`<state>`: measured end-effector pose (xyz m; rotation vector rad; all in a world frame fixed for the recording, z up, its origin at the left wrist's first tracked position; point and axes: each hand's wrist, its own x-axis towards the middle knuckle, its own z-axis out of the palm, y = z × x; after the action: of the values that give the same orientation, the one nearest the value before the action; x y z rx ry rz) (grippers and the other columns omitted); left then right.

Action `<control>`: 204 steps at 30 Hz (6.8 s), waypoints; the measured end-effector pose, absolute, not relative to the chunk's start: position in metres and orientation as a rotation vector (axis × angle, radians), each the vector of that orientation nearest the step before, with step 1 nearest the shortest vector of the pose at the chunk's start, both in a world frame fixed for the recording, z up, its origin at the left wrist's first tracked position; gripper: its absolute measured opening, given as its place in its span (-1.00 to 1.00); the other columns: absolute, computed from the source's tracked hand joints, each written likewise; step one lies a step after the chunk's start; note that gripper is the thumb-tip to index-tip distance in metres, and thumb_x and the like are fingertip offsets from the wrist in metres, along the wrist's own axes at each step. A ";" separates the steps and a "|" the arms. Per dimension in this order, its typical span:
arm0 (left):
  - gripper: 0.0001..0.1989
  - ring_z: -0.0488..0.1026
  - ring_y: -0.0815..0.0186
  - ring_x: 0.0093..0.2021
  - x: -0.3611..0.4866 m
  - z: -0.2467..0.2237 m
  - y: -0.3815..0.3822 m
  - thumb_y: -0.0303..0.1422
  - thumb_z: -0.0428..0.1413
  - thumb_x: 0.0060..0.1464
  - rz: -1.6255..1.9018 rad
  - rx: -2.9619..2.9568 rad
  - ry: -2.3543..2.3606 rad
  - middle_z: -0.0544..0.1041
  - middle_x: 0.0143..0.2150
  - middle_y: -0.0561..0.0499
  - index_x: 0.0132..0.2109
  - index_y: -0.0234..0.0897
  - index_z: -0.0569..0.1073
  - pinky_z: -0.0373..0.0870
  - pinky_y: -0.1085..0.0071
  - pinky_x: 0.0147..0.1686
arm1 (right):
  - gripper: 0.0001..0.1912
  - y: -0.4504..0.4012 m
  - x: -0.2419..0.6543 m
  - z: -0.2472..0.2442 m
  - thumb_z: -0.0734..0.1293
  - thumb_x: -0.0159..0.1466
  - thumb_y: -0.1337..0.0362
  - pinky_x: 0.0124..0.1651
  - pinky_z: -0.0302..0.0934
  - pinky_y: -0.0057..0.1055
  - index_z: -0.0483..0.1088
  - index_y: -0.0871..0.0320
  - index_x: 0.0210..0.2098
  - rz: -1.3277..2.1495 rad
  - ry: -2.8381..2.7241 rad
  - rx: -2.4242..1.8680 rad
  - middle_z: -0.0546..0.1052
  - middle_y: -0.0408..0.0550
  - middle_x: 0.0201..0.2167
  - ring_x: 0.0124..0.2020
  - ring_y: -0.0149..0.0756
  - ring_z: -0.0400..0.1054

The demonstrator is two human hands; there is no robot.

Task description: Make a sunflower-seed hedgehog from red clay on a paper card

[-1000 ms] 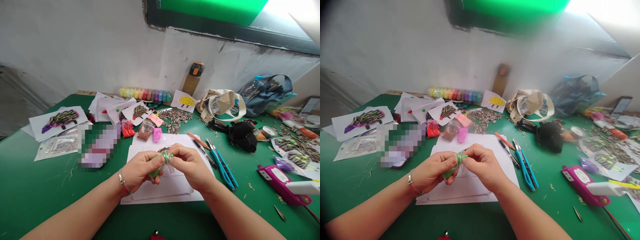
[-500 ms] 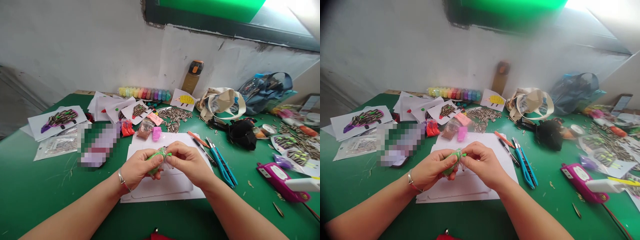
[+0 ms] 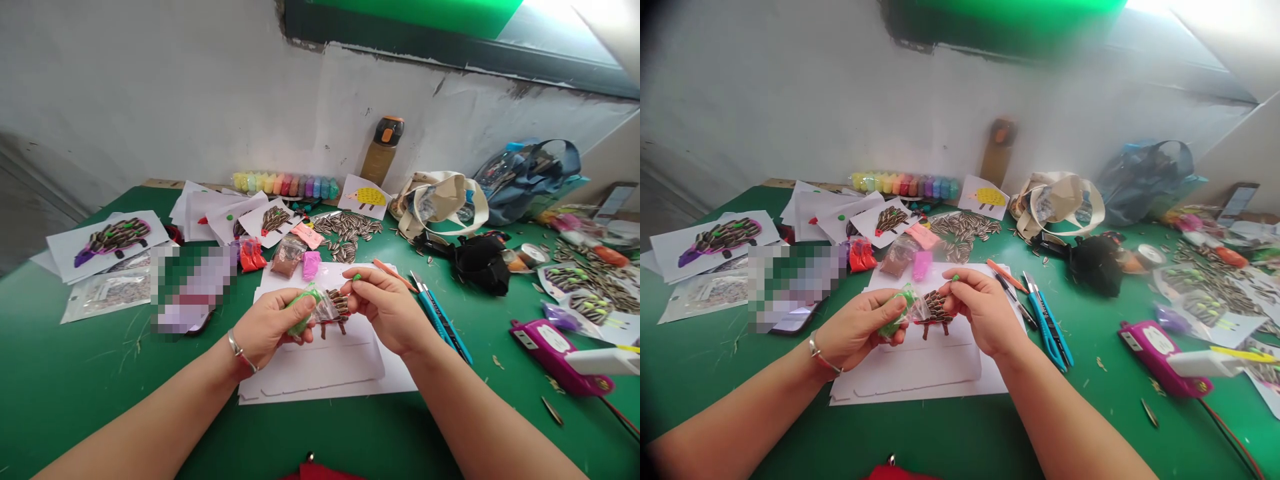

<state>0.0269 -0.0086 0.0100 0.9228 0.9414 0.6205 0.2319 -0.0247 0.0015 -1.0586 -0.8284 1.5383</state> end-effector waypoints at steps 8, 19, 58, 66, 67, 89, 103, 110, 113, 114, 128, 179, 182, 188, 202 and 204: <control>-0.59 0.40 0.45 -0.54 0.021 0.012 -0.002 -0.09 0.36 -0.14 0.708 0.847 0.982 0.45 -0.50 0.08 -0.36 -0.34 0.45 0.33 0.53 -0.50 | -0.75 -0.022 0.237 0.006 0.44 0.15 0.15 -0.31 0.34 -0.43 0.54 0.19 -0.28 1.630 -0.694 -1.083 0.57 -0.02 -0.34 -0.42 -0.41 0.43; -0.57 0.41 0.46 -0.54 0.021 0.008 0.001 -0.07 0.37 -0.17 0.725 0.849 0.999 0.46 -0.50 0.08 -0.38 -0.34 0.45 0.35 0.53 -0.49 | -0.70 -0.021 0.242 0.004 0.46 0.12 0.06 -0.40 0.28 -0.41 0.45 0.18 -0.45 1.457 -0.970 -1.215 0.50 -0.17 -0.53 -0.62 -0.51 0.30; -0.59 0.40 0.47 -0.54 0.020 0.001 0.006 -0.09 0.35 -0.12 0.772 0.862 0.987 0.46 -0.51 0.08 -0.40 -0.34 0.43 0.31 0.56 -0.53 | -0.77 -0.021 0.248 0.002 0.19 0.31 0.25 -0.17 0.33 -0.31 0.44 0.12 -0.13 0.941 -1.481 -1.487 0.56 -0.08 -0.27 -0.36 -0.38 0.46; -0.60 0.39 0.47 -0.54 0.021 0.001 0.005 -0.09 0.35 -0.12 0.769 0.868 0.991 0.45 -0.51 0.08 -0.40 -0.34 0.44 0.31 0.57 -0.53 | -0.83 -0.020 0.248 0.004 0.31 0.23 0.19 -0.12 0.31 -0.24 0.43 0.10 -0.45 0.792 -1.660 -1.559 0.48 -0.20 -0.53 -0.47 -0.37 0.36; -0.60 0.39 0.47 -0.54 0.021 0.001 0.005 -0.09 0.35 -0.12 0.769 0.867 0.993 0.45 -0.51 0.08 -0.40 -0.34 0.44 0.31 0.57 -0.53 | -0.88 -0.020 0.248 0.002 0.30 0.23 0.22 -0.12 0.31 -0.25 0.46 0.09 -0.37 0.783 -1.661 -1.559 0.52 -0.19 -0.49 -0.44 -0.36 0.39; -0.61 0.39 0.45 -0.53 0.021 0.002 0.004 -0.09 0.33 -0.09 0.766 0.877 1.004 0.44 -0.50 0.08 -0.38 -0.34 0.45 0.28 0.53 -0.51 | -0.79 -0.018 0.240 -0.020 0.25 0.30 0.41 -0.14 0.21 -0.29 0.53 0.10 -0.29 0.418 -2.140 -1.465 0.54 -0.02 -0.30 -0.21 -0.22 0.35; -0.58 0.39 0.45 -0.54 0.021 0.000 0.004 -0.07 0.34 -0.13 0.756 0.879 1.000 0.44 -0.51 0.09 -0.39 -0.34 0.44 0.25 0.54 -0.52 | -0.66 -0.024 0.233 -0.011 0.15 0.26 0.54 -0.16 0.12 -0.28 0.50 0.14 -0.22 0.304 -2.304 -1.472 0.53 -0.04 -0.41 -0.28 -0.20 0.27; -0.59 0.40 0.45 -0.54 0.021 -0.001 0.005 -0.07 0.34 -0.12 0.756 0.882 1.002 0.44 -0.50 0.08 -0.39 -0.33 0.44 0.25 0.54 -0.52 | -0.69 -0.023 0.237 -0.017 0.17 0.21 0.53 -0.12 0.15 -0.24 0.52 0.14 -0.33 0.324 -2.284 -1.464 0.51 0.03 -0.28 -0.21 -0.17 0.28; -0.60 0.39 0.44 -0.54 0.021 -0.001 0.005 -0.07 0.33 -0.11 0.755 0.891 1.006 0.44 -0.50 0.08 -0.40 -0.33 0.44 0.25 0.53 -0.53 | -0.68 -0.023 0.236 -0.017 0.17 0.20 0.54 -0.11 0.16 -0.24 0.52 0.14 -0.38 0.360 -2.299 -1.464 0.51 0.02 -0.31 -0.22 -0.18 0.29; -0.60 0.40 0.44 -0.54 0.021 -0.001 0.004 -0.07 0.33 -0.11 0.754 0.894 1.006 0.44 -0.50 0.08 -0.40 -0.33 0.44 0.25 0.53 -0.53 | -0.68 -0.022 0.236 -0.017 0.17 0.20 0.53 -0.11 0.17 -0.25 0.53 0.13 -0.37 0.366 -2.284 -1.456 0.51 0.02 -0.30 -0.22 -0.18 0.30; -0.55 0.40 0.44 -0.54 0.023 0.003 0.002 -0.03 0.36 -0.18 0.710 0.862 1.007 0.47 -0.49 0.05 -0.35 -0.33 0.47 0.28 0.52 -0.51 | -0.70 -0.026 0.239 -0.008 0.19 0.25 0.45 -0.11 0.27 -0.25 0.53 0.09 -0.22 0.396 -1.972 -1.415 0.52 0.00 -0.24 -0.17 -0.20 0.37; -0.53 0.38 0.46 -0.58 0.023 0.000 -0.010 0.03 0.21 0.02 0.551 1.009 0.760 0.44 -0.47 0.04 -0.32 -0.36 0.44 0.18 0.54 -0.57 | -0.95 -0.039 0.224 0.008 0.39 0.21 0.32 -0.30 0.19 -0.43 0.45 0.09 -0.31 1.187 -1.550 -1.139 0.42 -0.18 -0.37 -0.34 -0.41 0.28; -0.55 0.38 0.45 -0.58 0.024 0.000 -0.010 0.02 0.21 0.03 0.557 1.002 0.741 0.44 -0.48 0.05 -0.31 -0.36 0.45 0.18 0.54 -0.57 | -0.85 -0.042 0.225 0.011 0.39 0.23 0.31 -0.27 0.23 -0.42 0.52 0.02 -0.19 1.029 -1.701 -1.113 0.43 -0.14 -0.29 -0.32 -0.42 0.31; -0.57 0.39 0.46 -0.58 0.026 0.000 -0.012 0.00 0.19 0.06 0.540 0.996 0.730 0.43 -0.48 0.06 -0.33 -0.35 0.44 0.24 0.54 -0.55 | -0.69 -0.045 0.219 0.010 0.36 0.23 0.41 -0.26 0.31 -0.44 0.51 -0.06 -0.08 0.893 -1.802 -1.069 0.43 -0.11 -0.23 -0.25 -0.40 0.36; -0.53 0.36 0.46 -0.60 0.028 0.000 -0.017 0.04 0.20 0.02 0.483 0.937 0.749 0.41 -0.51 0.07 -0.32 -0.35 0.43 0.20 0.55 -0.58 | -0.82 -0.050 0.216 0.013 0.33 0.23 0.47 -0.24 0.31 -0.44 0.50 0.12 -0.22 0.567 -1.936 -1.019 0.42 -0.08 -0.30 -0.26 -0.38 0.36; -0.53 0.36 0.46 -0.60 0.029 -0.001 -0.017 0.05 0.20 0.01 0.475 0.940 0.755 0.42 -0.50 0.07 -0.31 -0.34 0.43 0.21 0.54 -0.56 | -0.83 -0.050 0.214 0.014 0.31 0.23 0.47 -0.26 0.30 -0.43 0.49 0.11 -0.27 0.578 -1.940 -1.030 0.42 -0.08 -0.32 -0.28 -0.38 0.36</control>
<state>0.0285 -0.0173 -0.0010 0.9400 0.7546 0.4752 0.2142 -0.0498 0.0143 -1.0301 -1.9401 0.5780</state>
